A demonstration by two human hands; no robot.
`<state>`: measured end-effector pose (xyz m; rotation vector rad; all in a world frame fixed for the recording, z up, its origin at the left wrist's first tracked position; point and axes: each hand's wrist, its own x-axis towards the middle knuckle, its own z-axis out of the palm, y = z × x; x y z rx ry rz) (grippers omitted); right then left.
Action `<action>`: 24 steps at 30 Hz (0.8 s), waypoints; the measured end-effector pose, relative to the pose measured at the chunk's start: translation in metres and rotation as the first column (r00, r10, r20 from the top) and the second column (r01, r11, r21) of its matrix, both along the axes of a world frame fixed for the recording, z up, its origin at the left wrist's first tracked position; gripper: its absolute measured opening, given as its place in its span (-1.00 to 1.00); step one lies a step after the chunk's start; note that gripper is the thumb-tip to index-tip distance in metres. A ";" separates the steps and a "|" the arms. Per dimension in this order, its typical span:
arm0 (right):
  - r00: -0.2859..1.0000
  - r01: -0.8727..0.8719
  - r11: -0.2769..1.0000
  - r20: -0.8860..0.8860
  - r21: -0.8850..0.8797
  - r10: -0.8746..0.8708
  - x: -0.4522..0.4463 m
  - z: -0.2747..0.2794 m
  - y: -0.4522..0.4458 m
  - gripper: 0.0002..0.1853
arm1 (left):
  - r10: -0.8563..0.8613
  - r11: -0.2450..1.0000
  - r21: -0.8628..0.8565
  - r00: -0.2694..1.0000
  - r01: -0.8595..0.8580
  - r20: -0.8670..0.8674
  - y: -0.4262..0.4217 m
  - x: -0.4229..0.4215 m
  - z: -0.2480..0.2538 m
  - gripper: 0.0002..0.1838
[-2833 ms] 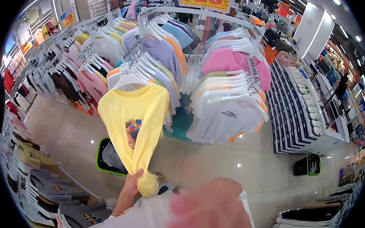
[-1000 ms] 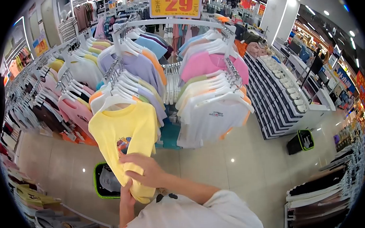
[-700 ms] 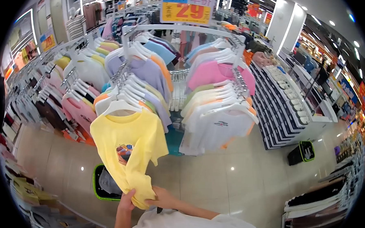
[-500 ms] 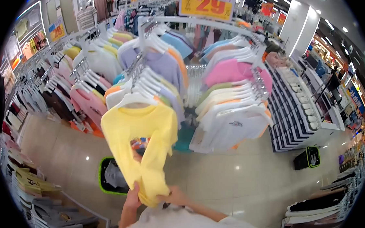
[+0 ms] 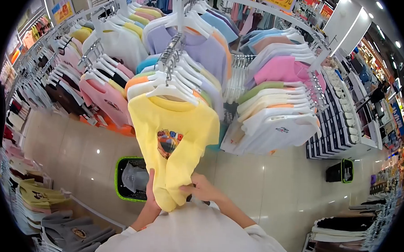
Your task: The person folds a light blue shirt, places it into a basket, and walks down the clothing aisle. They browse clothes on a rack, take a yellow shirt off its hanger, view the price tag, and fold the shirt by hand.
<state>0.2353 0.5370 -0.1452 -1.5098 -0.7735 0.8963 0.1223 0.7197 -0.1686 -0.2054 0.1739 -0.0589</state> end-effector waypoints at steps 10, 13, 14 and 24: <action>0.574 0.634 0.773 -0.687 0.028 -0.446 0.020 -0.030 -0.028 -0.64 | -0.161 0.954 0.232 0.977 0.190 -0.138 0.032 -0.007 -0.054 -0.29; 0.761 0.356 0.935 -0.583 0.007 -0.285 0.036 -0.059 -0.043 -0.49 | -0.219 0.919 0.260 0.933 0.295 -0.284 0.027 -0.013 -0.067 -0.31; 0.836 0.241 0.970 -0.506 -0.011 -0.213 0.041 -0.065 -0.045 -0.47 | -0.234 0.901 0.286 0.919 0.328 -0.318 0.026 -0.013 -0.072 -0.31; 0.954 0.195 0.971 -0.205 -0.135 -0.220 0.086 0.009 -0.021 -0.53 | 0.208 0.897 0.354 0.959 -0.265 0.191 0.047 0.019 -0.053 -0.31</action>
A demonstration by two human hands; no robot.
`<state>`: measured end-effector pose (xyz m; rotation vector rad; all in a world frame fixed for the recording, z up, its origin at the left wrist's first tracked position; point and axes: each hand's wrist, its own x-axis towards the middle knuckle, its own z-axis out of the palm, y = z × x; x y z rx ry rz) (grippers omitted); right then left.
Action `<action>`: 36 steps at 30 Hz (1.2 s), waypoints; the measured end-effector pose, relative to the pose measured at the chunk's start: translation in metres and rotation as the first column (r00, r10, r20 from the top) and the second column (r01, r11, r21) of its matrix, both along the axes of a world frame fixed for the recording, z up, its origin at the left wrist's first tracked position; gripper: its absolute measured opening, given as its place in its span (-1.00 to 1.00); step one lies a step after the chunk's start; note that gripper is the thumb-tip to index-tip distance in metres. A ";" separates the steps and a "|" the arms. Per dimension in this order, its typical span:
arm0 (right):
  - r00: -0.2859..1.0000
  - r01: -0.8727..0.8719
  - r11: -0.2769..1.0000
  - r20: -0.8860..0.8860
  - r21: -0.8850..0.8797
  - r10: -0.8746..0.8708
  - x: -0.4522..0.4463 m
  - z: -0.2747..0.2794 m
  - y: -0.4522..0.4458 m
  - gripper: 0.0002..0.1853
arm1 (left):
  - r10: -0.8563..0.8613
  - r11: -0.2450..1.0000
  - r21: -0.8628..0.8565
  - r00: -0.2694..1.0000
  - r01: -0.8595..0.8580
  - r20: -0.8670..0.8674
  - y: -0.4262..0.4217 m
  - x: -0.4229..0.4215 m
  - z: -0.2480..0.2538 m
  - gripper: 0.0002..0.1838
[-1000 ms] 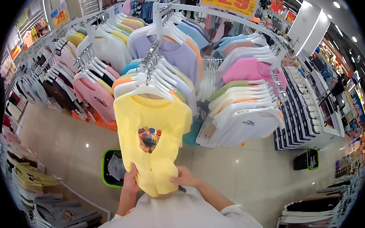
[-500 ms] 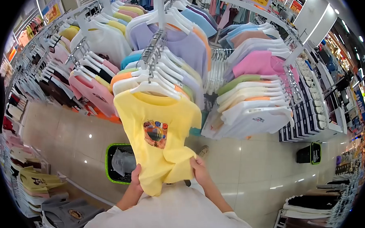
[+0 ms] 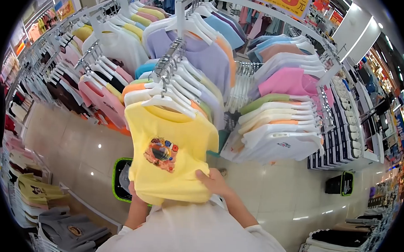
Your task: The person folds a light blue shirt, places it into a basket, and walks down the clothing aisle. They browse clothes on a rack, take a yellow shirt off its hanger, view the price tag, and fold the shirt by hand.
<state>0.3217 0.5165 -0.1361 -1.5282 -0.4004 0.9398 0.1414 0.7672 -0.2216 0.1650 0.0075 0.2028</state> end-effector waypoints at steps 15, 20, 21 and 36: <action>0.801 0.104 0.994 0.595 -0.028 -0.067 -0.046 0.038 0.014 -0.72 | -0.269 0.926 0.228 0.950 0.300 -0.157 -0.043 -0.008 0.028 0.04; 0.777 0.121 0.981 0.600 0.152 -0.188 -0.058 0.039 0.011 -0.78 | -0.218 0.925 0.220 0.907 0.309 -0.360 -0.040 -0.011 0.044 -0.25; 0.760 0.104 0.986 0.629 0.128 -0.162 -0.059 0.043 0.011 -0.79 | -0.210 0.925 0.221 0.902 0.308 -0.377 -0.040 -0.012 0.048 -0.27; 0.489 -0.056 0.979 0.860 0.197 -0.145 -0.039 0.030 0.005 -0.68 | -0.058 0.948 0.267 0.920 0.173 -0.388 -0.048 -0.015 0.038 -0.15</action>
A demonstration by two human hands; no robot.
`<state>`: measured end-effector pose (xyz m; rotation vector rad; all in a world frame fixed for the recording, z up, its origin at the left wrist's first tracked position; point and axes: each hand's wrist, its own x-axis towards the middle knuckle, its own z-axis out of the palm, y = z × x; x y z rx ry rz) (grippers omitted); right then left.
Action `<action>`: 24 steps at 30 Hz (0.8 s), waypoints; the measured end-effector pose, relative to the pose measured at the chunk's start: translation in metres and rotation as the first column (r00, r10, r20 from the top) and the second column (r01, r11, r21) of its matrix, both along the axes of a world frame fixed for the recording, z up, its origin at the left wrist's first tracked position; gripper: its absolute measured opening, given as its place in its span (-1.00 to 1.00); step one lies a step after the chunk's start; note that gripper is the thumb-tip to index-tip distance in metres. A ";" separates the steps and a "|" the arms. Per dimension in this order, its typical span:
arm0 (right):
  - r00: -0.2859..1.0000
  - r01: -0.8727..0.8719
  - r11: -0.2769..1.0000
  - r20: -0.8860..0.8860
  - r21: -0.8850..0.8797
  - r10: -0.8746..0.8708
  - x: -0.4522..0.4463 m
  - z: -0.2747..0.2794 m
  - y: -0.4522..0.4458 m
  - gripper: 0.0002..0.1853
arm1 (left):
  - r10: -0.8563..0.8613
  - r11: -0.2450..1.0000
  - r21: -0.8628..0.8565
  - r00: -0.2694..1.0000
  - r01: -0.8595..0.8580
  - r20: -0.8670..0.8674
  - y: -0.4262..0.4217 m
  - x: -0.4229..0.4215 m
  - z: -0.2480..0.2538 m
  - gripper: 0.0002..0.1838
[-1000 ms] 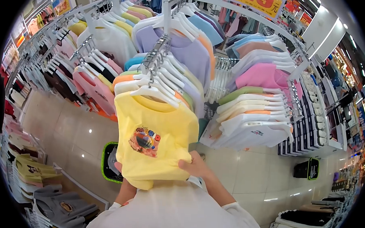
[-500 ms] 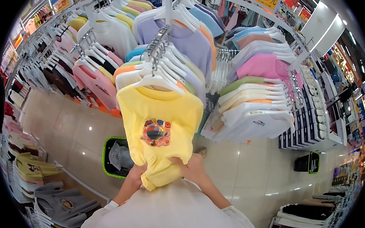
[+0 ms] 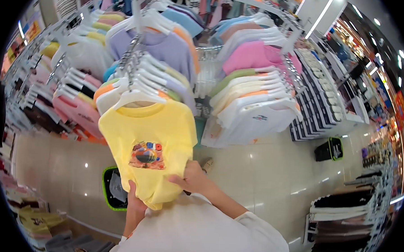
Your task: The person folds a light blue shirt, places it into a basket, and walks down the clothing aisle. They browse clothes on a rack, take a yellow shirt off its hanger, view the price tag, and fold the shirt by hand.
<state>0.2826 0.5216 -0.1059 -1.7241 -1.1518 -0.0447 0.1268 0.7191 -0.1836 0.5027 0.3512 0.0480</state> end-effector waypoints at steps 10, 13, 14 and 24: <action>0.799 0.151 0.987 -0.595 0.057 -0.088 -0.025 0.004 0.001 -0.68 | 0.026 0.996 0.083 1.000 -0.026 0.011 -0.008 0.004 0.049 -0.11; 0.673 0.093 0.996 -0.737 -0.002 -0.064 -0.027 0.014 0.000 -0.65 | 0.027 0.999 0.026 0.998 -0.029 0.059 -0.011 0.005 0.048 -0.11; 0.657 0.024 0.996 -0.750 -0.083 -0.078 -0.025 0.013 -0.003 -0.64 | 0.028 0.998 0.062 0.998 -0.031 0.053 -0.012 0.005 0.049 -0.11; 0.858 0.077 0.979 -0.488 -0.189 -0.162 -0.045 0.008 0.009 -0.57 | -0.053 0.970 -0.238 0.999 0.054 0.009 -0.008 -0.020 0.013 -0.28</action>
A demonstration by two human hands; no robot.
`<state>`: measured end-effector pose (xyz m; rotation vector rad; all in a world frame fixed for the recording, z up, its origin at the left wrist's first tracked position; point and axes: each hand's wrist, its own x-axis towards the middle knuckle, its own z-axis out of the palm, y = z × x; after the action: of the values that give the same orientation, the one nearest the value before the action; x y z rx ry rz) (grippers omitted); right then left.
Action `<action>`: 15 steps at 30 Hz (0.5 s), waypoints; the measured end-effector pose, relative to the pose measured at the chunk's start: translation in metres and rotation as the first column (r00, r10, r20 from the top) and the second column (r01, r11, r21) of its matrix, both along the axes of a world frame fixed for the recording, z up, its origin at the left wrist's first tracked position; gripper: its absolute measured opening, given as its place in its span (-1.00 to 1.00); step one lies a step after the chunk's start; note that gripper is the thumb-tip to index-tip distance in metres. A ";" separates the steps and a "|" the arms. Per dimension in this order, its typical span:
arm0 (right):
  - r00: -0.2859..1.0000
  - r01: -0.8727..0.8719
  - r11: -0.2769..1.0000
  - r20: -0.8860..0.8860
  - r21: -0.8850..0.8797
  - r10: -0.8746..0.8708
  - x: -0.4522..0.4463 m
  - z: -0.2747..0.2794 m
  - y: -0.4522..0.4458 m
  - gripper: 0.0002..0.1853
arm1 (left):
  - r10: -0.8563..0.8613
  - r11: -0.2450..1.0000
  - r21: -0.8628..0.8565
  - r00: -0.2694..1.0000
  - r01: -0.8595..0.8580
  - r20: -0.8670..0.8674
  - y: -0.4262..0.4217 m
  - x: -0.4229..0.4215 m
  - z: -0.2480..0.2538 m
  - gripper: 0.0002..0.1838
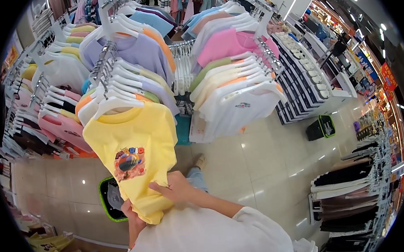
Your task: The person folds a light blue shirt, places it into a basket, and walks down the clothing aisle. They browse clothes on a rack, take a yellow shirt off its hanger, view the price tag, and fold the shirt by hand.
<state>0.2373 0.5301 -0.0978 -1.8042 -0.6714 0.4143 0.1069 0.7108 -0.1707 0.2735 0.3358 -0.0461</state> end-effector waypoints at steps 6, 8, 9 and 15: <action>0.999 -0.033 0.991 -0.003 -0.131 0.033 -0.003 -0.007 0.006 -0.64 | -0.023 0.983 0.181 0.995 0.040 -0.095 -0.005 0.002 0.002 -0.34; 0.999 -0.024 0.997 0.021 -0.070 0.025 -0.002 -0.013 0.005 -0.69 | -0.006 0.990 0.138 0.998 0.016 -0.068 -0.005 0.004 0.006 -0.37; 0.999 -0.017 0.999 0.036 -0.038 0.018 0.000 -0.012 0.004 -0.70 | 0.007 0.995 0.099 0.999 -0.003 -0.044 -0.003 0.005 0.005 -0.40; 0.875 -0.162 0.942 -0.398 0.295 0.276 0.011 -0.017 -0.012 -0.63 | 0.086 0.960 0.250 0.981 -0.129 0.176 -0.006 0.019 0.005 -0.39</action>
<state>0.2486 0.5185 -0.1150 -1.3309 -0.5830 0.8228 0.1261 0.7049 -0.1658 0.5167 0.1919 0.1292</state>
